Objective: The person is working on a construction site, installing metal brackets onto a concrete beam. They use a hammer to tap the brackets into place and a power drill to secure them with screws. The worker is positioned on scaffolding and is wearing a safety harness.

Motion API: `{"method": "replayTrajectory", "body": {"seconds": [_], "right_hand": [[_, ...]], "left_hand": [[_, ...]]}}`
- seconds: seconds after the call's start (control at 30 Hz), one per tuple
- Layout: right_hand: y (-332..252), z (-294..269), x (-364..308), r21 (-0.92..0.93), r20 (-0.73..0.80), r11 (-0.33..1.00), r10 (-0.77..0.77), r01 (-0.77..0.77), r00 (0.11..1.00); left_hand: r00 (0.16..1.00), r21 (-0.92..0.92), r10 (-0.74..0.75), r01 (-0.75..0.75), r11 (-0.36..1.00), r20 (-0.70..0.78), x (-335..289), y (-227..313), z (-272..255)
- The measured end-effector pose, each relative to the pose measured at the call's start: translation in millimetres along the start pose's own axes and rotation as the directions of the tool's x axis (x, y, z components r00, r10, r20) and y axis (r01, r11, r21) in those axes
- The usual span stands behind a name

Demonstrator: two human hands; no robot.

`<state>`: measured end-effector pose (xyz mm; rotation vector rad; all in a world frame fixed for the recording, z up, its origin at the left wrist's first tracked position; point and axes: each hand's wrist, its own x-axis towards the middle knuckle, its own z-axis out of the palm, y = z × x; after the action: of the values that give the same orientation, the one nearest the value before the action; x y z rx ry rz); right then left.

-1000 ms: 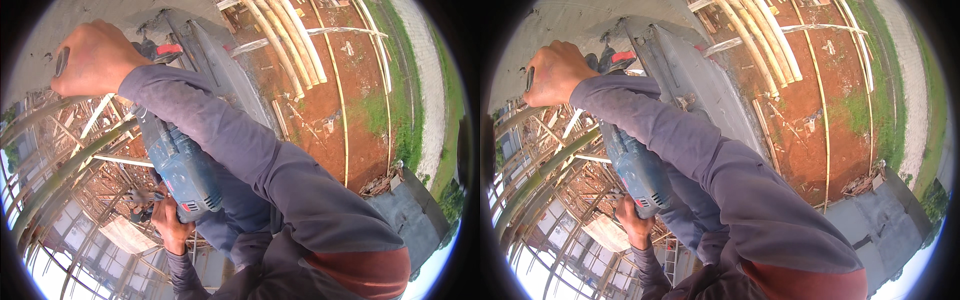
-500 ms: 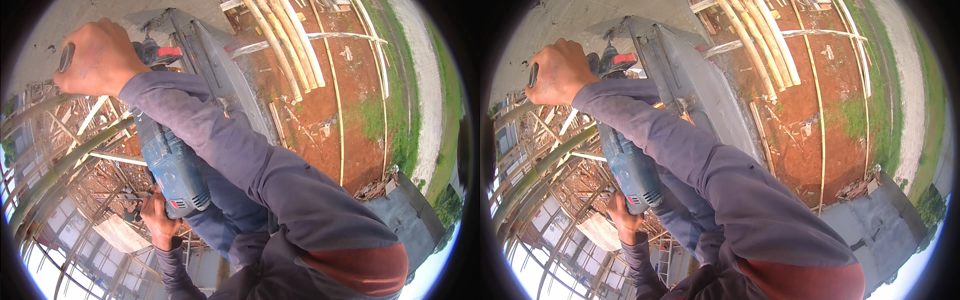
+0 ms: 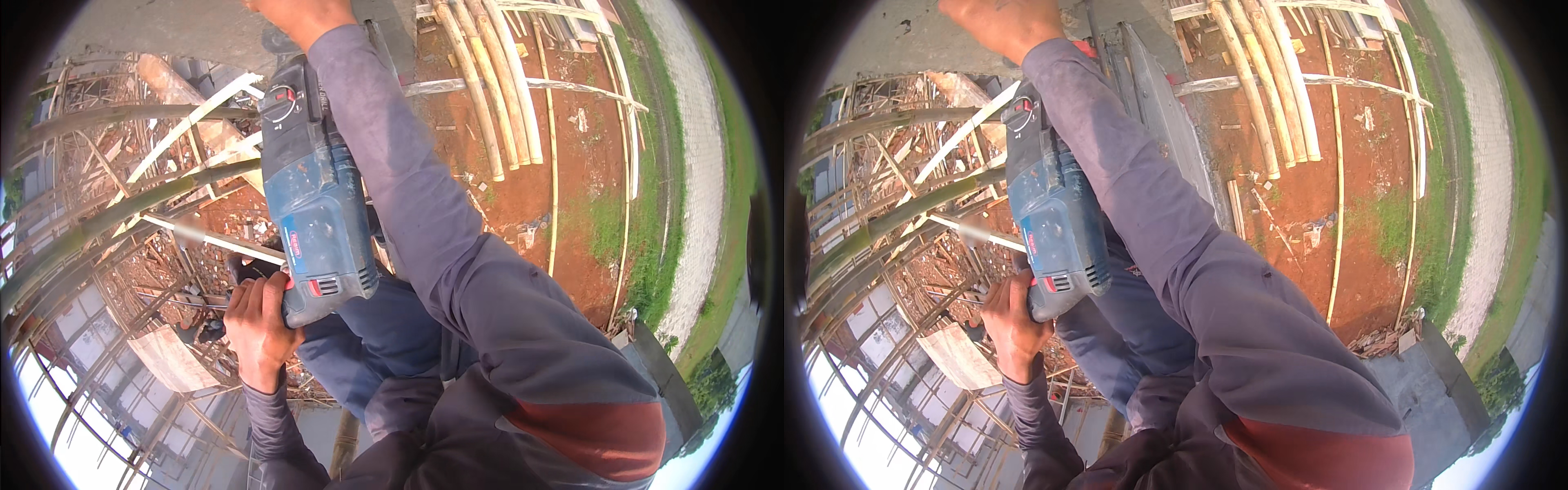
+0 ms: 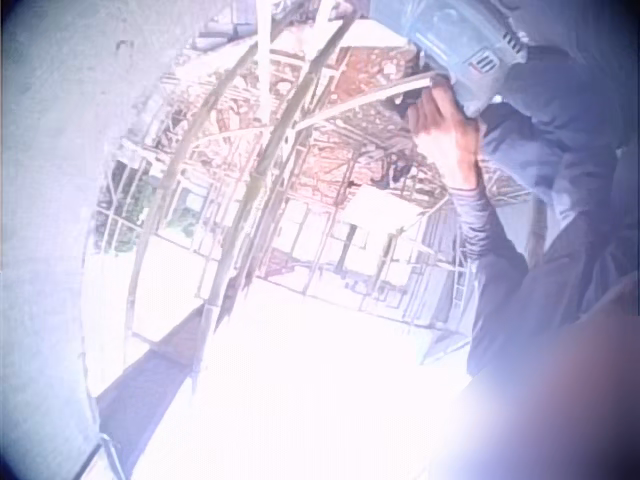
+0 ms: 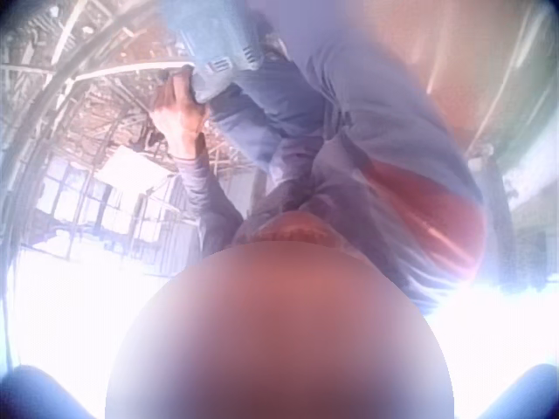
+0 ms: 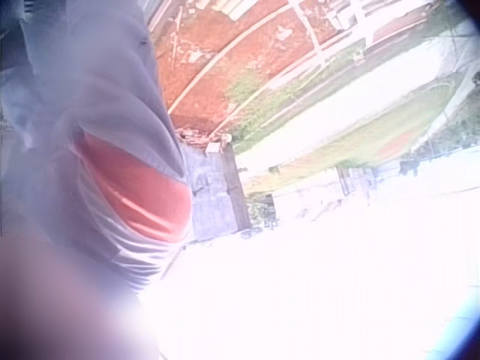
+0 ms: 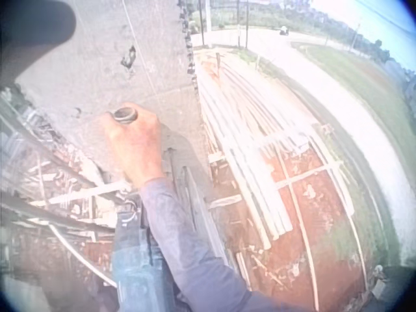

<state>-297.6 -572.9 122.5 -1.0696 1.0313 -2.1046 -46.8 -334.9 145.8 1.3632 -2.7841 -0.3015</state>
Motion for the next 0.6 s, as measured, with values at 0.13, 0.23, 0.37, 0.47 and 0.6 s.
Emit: {"method": "replayTrajectory", "body": {"seconds": [0.13, 0.23, 0.37, 0.47, 0.6], "right_hand": [[-9, -10, -1, 0.035, 0.026, 0.966, 0.254, -0.255, 0.967], [3, -9, 0, 0.203, -0.010, 0.945, 0.262, -0.255, 0.965], [2, -22, 2, 0.235, 0.096, 0.916, 0.310, -0.324, 0.946], [13, -20, -5, 0.350, 0.053, 0.878, 0.329, -0.326, 0.943], [0, -11, -8, 0.213, 0.074, 0.920, 0.322, -0.330, 0.944]], "left_hand": [[0.999, 0.017, -0.043, 0.043, 0.999, 0.020, 0, -6, -4], [0.999, 0.008, -0.023, 0.023, 1.000, 0.025, -3, -7, 3], [1.000, -0.026, -0.031, 0.031, 0.999, 0.007, -6, -11, 10], [0.998, -0.056, -0.052, 0.050, 0.997, -0.022, -13, -12, 15], [0.994, -0.178, -0.027, 0.008, 0.984, -0.108, -13, -24, 40]]}}
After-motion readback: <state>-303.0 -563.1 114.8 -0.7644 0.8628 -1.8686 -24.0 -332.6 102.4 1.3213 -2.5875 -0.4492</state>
